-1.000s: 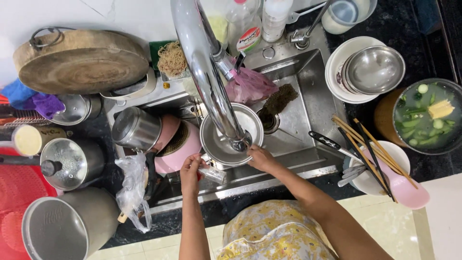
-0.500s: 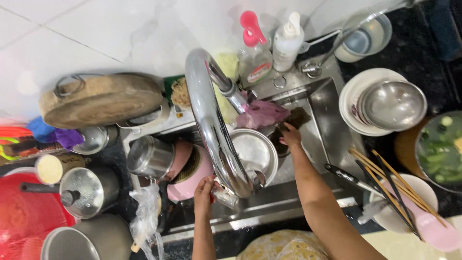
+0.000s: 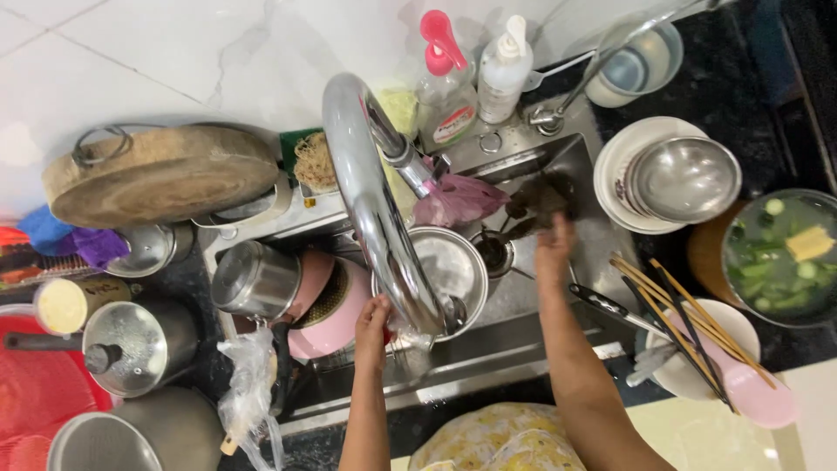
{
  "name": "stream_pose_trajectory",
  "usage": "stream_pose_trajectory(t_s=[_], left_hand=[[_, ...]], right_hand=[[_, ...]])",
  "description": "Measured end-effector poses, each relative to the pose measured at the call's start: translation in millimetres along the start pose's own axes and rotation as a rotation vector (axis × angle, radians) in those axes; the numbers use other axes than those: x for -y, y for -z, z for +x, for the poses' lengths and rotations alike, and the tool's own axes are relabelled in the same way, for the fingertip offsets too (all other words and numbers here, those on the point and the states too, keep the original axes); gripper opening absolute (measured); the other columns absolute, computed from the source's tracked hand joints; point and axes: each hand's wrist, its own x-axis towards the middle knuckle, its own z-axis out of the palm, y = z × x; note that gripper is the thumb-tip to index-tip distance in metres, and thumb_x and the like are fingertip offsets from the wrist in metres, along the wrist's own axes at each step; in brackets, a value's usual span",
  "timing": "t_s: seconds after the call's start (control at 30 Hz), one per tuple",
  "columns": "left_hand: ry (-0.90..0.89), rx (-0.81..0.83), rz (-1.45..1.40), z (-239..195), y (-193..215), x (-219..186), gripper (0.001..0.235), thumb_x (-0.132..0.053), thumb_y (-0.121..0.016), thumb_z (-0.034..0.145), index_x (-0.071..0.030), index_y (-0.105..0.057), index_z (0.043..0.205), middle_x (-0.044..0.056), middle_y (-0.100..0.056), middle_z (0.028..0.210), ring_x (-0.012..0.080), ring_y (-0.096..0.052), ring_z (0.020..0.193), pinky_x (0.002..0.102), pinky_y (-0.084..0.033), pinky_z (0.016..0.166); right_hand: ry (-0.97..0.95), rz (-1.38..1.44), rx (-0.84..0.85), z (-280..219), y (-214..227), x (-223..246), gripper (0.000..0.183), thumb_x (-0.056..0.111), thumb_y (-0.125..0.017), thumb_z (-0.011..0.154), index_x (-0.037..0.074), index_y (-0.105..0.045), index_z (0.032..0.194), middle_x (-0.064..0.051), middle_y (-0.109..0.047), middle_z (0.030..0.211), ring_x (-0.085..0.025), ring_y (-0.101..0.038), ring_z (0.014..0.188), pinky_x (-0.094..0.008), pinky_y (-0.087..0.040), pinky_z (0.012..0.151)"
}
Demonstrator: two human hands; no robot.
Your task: Washing various dishes, pots, and utensils in a kitchen sink.
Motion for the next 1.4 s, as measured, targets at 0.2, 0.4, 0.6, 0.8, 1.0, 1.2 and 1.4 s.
stream_pose_trajectory(t_s=[0.2,0.4,0.6,0.8,1.0,1.2,1.4], left_hand=[[-0.148,-0.022,0.158,-7.9,-14.4,1.9,0.035,-0.024,-0.066,0.094,-0.009,-0.064,0.126,0.002,-0.072,0.097,0.005,-0.065,0.08,0.019,-0.043,0.051],[-0.653,0.019,0.157,4.8,-24.7,28.5,0.029,-0.013,-0.074,0.098,-0.003,-0.067,0.124,0.005,-0.073,0.1,0.012,-0.069,0.089,0.025,-0.056,0.078],[-0.607,-0.044,0.591,-46.3,-83.0,-19.6,0.032,-0.016,-0.074,0.088,-0.014,-0.067,0.119,0.006,-0.075,0.089,0.0216,-0.071,0.073,0.033,-0.054,0.069],[-0.73,-0.026,0.742,-45.4,-110.3,-5.9,0.03,-0.02,-0.073,0.087,-0.014,-0.068,0.116,0.011,-0.074,0.092,0.0338,-0.069,0.088,0.046,-0.054,0.076],[-0.71,-0.008,0.771,-50.3,-118.6,-11.4,0.039,-0.021,-0.076,0.079,-0.013,-0.068,0.116,0.014,-0.073,0.087,0.0355,-0.067,0.087,0.048,-0.052,0.076],[-0.685,-0.074,0.706,-36.5,-126.9,-0.5,0.036,-0.023,-0.074,0.083,-0.01,-0.068,0.115,0.016,-0.072,0.096,0.0394,-0.067,0.095,0.05,-0.052,0.08],[-0.691,-0.138,0.75,-53.0,-149.2,0.2,0.03,-0.018,-0.074,0.08,-0.003,-0.069,0.105,0.024,-0.07,0.1,0.046,-0.065,0.094,0.053,-0.052,0.083]], right_hand=[[0.309,0.294,0.489,-88.4,15.8,209.9,0.044,0.019,-0.055,0.107,0.009,-0.05,0.149,-0.013,-0.049,0.153,-0.026,-0.053,0.138,-0.037,-0.047,0.113],[0.595,0.46,0.768,-94.6,-10.9,323.0,0.039,0.017,-0.046,0.113,0.003,-0.052,0.149,-0.015,-0.055,0.154,-0.025,-0.05,0.146,-0.035,-0.036,0.124],[0.725,0.122,0.782,-92.6,-47.5,270.9,0.033,0.019,-0.058,0.108,0.003,-0.059,0.138,-0.013,-0.065,0.136,-0.024,-0.062,0.13,-0.036,-0.049,0.114],[0.936,0.443,0.266,-86.0,-4.5,328.6,0.056,0.017,-0.07,0.1,-0.009,-0.04,0.139,-0.018,-0.053,0.133,-0.028,-0.054,0.122,-0.041,-0.044,0.104],[0.691,0.412,0.536,-67.3,-15.4,313.0,0.028,0.017,-0.065,0.107,0.001,-0.065,0.131,-0.006,-0.071,0.123,-0.016,-0.065,0.113,-0.031,-0.049,0.103],[0.49,0.372,0.487,-107.1,-10.7,203.0,0.029,0.021,-0.063,0.105,0.005,-0.062,0.128,-0.006,-0.066,0.111,-0.018,-0.064,0.101,-0.032,-0.053,0.091],[-0.401,0.707,0.648,-166.7,-15.3,95.2,0.045,0.043,-0.038,0.106,0.015,-0.058,0.135,-0.003,-0.064,0.132,-0.016,-0.06,0.12,-0.032,-0.048,0.101]])
